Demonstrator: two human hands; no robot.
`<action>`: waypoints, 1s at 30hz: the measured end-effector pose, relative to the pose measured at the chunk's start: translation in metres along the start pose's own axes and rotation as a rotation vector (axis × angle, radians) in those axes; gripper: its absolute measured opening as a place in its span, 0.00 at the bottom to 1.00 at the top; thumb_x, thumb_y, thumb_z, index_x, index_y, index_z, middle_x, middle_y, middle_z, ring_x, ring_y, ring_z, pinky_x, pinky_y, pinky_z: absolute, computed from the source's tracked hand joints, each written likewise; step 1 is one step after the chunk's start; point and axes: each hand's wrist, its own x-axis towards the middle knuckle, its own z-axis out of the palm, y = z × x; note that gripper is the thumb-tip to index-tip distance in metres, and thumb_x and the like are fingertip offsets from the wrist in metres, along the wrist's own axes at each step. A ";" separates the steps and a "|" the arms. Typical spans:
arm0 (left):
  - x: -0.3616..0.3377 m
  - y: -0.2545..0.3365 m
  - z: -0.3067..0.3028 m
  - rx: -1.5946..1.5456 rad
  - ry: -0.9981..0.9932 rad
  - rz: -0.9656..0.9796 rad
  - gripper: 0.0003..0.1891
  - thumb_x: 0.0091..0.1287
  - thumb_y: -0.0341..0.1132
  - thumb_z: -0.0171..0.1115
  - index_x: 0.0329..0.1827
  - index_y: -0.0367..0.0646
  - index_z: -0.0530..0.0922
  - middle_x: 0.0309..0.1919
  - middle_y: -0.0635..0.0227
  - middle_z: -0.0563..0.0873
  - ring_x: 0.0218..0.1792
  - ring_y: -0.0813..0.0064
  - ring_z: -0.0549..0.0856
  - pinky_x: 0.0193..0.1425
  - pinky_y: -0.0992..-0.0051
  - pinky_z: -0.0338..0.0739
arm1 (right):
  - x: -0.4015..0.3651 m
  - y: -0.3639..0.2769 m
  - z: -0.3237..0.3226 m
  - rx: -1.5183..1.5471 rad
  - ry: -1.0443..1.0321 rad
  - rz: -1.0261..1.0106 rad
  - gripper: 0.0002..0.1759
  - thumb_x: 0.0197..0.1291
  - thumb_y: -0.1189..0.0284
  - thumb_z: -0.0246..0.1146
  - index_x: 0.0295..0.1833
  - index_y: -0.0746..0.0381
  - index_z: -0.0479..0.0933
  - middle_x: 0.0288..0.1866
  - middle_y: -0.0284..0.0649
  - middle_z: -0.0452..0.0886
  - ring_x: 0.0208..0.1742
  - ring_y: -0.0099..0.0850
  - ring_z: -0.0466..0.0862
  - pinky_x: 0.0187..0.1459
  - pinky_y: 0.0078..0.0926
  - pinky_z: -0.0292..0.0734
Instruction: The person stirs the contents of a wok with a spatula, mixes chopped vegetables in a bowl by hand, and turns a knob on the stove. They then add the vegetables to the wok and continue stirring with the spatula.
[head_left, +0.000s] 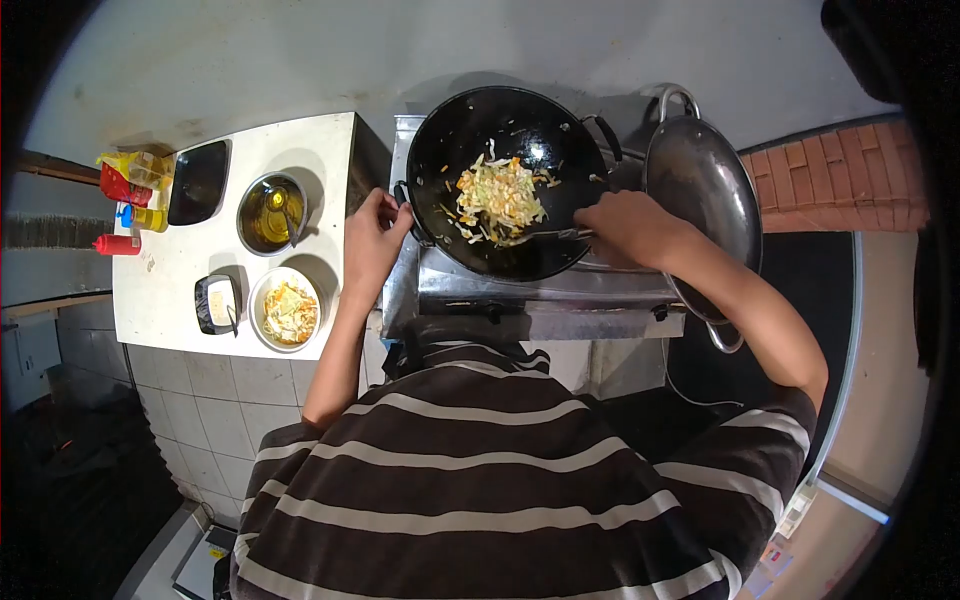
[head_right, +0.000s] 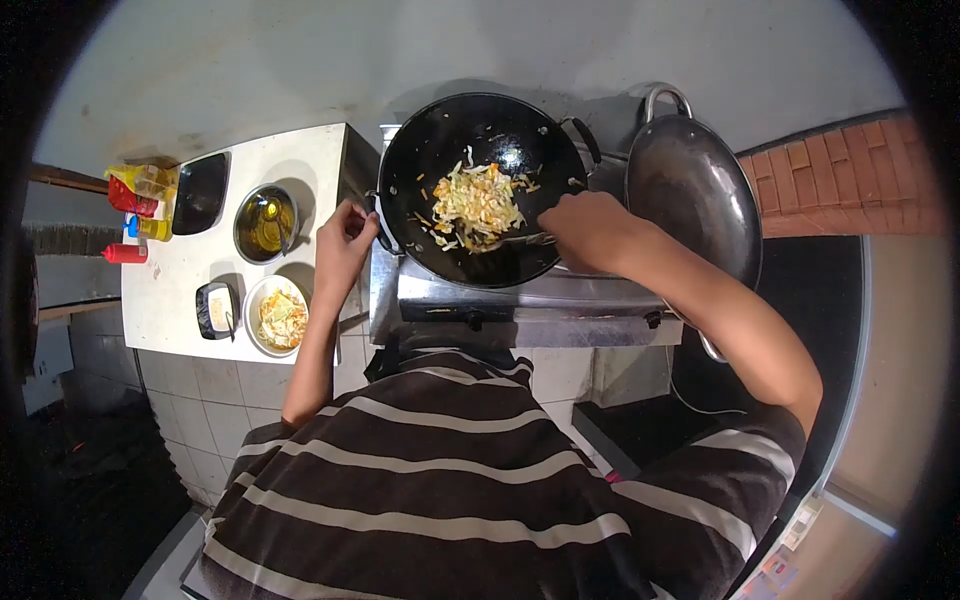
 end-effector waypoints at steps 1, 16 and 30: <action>0.001 0.000 0.000 -0.004 0.007 -0.001 0.11 0.69 0.33 0.66 0.35 0.34 0.74 0.21 0.69 0.79 0.25 0.84 0.73 0.32 0.78 0.70 | -0.003 0.005 -0.001 0.084 0.020 0.006 0.14 0.57 0.69 0.66 0.49 0.59 0.85 0.35 0.49 0.87 0.41 0.49 0.88 0.44 0.45 0.82; 0.001 -0.002 0.002 0.028 0.017 0.013 0.11 0.68 0.33 0.66 0.35 0.34 0.75 0.22 0.65 0.82 0.26 0.82 0.78 0.35 0.77 0.73 | 0.041 -0.010 -0.021 -0.188 0.106 0.080 0.06 0.53 0.75 0.63 0.32 0.61 0.87 0.34 0.47 0.88 0.41 0.45 0.90 0.45 0.40 0.85; 0.000 -0.007 0.003 0.005 0.065 0.079 0.13 0.66 0.37 0.67 0.34 0.35 0.76 0.23 0.56 0.85 0.25 0.61 0.85 0.35 0.66 0.77 | 0.071 0.049 0.082 1.136 -0.209 0.355 0.20 0.68 0.56 0.63 0.33 0.64 0.81 0.24 0.34 0.80 0.20 0.25 0.78 0.19 0.29 0.72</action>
